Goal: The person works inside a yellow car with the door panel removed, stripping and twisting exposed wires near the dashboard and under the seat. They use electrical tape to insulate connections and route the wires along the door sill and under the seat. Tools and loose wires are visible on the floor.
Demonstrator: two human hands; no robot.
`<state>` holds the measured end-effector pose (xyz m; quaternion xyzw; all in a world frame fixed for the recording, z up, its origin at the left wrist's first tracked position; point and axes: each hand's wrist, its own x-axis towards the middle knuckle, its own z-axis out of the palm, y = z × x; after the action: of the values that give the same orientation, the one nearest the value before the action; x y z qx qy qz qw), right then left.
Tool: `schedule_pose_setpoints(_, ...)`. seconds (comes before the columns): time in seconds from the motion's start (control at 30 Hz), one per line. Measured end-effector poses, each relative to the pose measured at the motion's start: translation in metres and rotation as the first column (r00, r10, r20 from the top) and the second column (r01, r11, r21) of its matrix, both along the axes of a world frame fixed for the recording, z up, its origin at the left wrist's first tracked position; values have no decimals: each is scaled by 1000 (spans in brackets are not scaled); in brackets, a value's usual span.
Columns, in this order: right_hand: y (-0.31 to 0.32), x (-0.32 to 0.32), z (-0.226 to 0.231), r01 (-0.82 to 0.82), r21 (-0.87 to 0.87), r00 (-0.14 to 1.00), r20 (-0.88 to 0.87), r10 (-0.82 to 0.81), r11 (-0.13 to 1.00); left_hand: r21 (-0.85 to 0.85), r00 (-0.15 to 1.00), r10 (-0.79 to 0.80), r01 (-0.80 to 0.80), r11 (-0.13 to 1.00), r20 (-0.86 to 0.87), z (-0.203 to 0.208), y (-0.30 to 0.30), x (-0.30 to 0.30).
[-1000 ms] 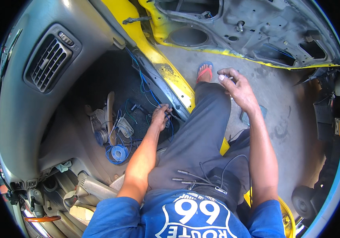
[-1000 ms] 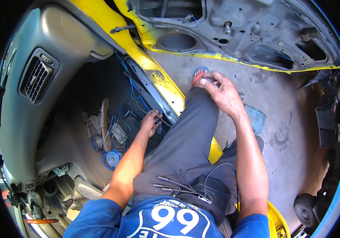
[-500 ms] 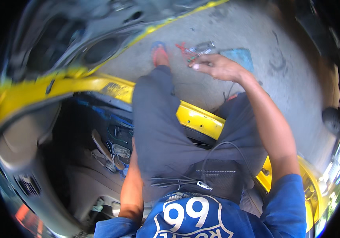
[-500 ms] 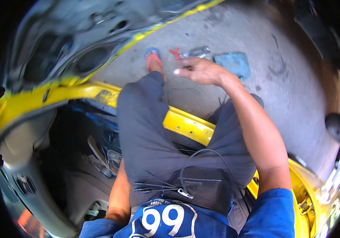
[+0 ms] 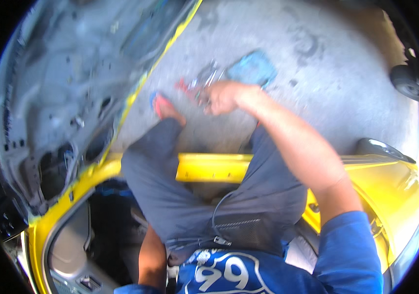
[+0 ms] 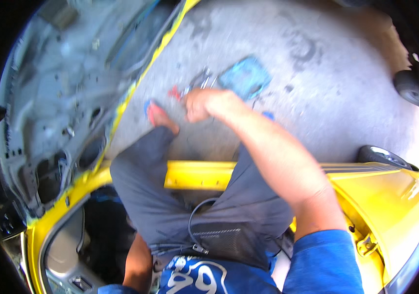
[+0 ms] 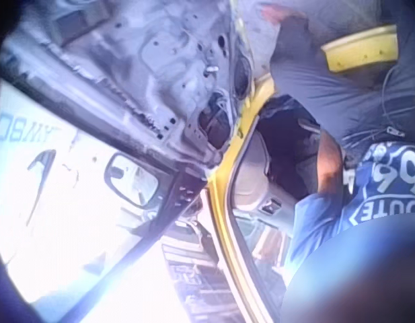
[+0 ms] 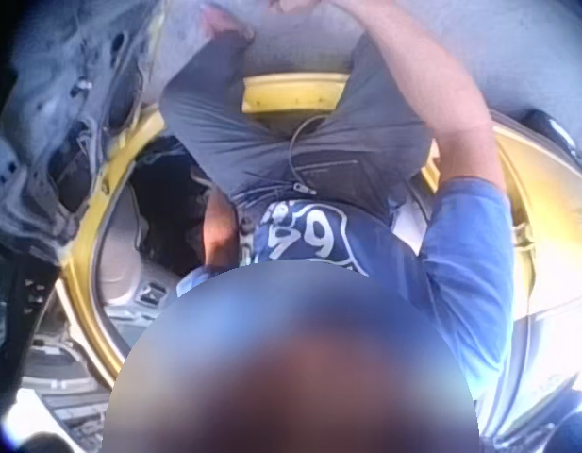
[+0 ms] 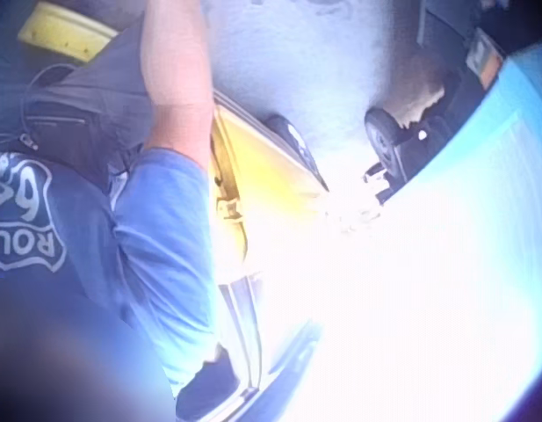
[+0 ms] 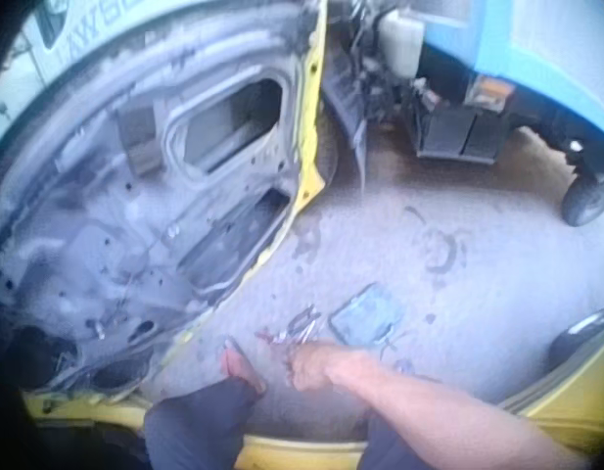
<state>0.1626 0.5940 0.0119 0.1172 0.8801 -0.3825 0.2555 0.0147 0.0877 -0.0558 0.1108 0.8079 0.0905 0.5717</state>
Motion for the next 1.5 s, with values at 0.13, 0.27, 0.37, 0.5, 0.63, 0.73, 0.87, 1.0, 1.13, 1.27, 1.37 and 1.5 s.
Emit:
schedule_pose_setpoints(0.13, 26, 57, 34, 347, 25, 938, -23, -346, 938, -76, 968, -247, 249, 965, 38, 3, 18, -35)
schedule_pose_setpoints(0.27, 0, 119, 31, 714, 107, 699, -76, -711, 692, -253, 919, -392, 390, 885, 46, 49, 47, -96)
schedule_pose_setpoints(0.37, -17, 132, 14, 800, 117, 599, -84, -797, 589, -87, 559, -671, 734, 674, -487, 92, 117, -142)
schedule_pose_setpoints(0.5, -24, 127, -17, 845, 5, 533, -88, -841, 535, 283, 984, 63, -14, 959, -164, 136, 212, -143)
schedule_pose_setpoints(0.63, -8, 143, -36, 881, -118, 453, -65, -889, 458, 38, 628, -623, 718, 695, -466, 131, 288, -115)
schedule_pose_setpoints(0.73, 11, 163, -19, 951, -168, 266, 29, -963, 258, -98, 535, -727, 773, 627, -430, 139, 301, -103)
schedule_pose_setpoints(0.87, 12, 211, 61, 960, -280, -14, 29, -999, -22, -213, 449, -814, 812, 544, -369, 166, 317, -95)
schedule_pose_setpoints(1.0, 1, 276, 164, 967, -136, -212, 47, -976, -217, -174, 72, -962, 984, 27, 262, 197, 375, -64)
schedule_pose_setpoints(1.13, -30, 321, 270, 928, -31, -372, -31, -928, -371, -8, 160, -979, 987, 160, 125, 258, 443, -15)
schedule_pose_setpoints(1.27, -75, 336, 359, 846, -101, -533, -178, -827, -524, -5, 276, -941, 960, 280, 198, 318, 521, 25)
schedule_pose_setpoints(1.37, -96, 343, 396, 780, -142, -623, -74, -779, -610, 98, 102, -953, 986, 135, 287, 348, 577, 45)
schedule_pose_setpoints(1.5, -108, 345, 414, 751, -197, -645, -8, -765, -631, 92, 65, -928, 990, 106, 368, 356, 602, 99)
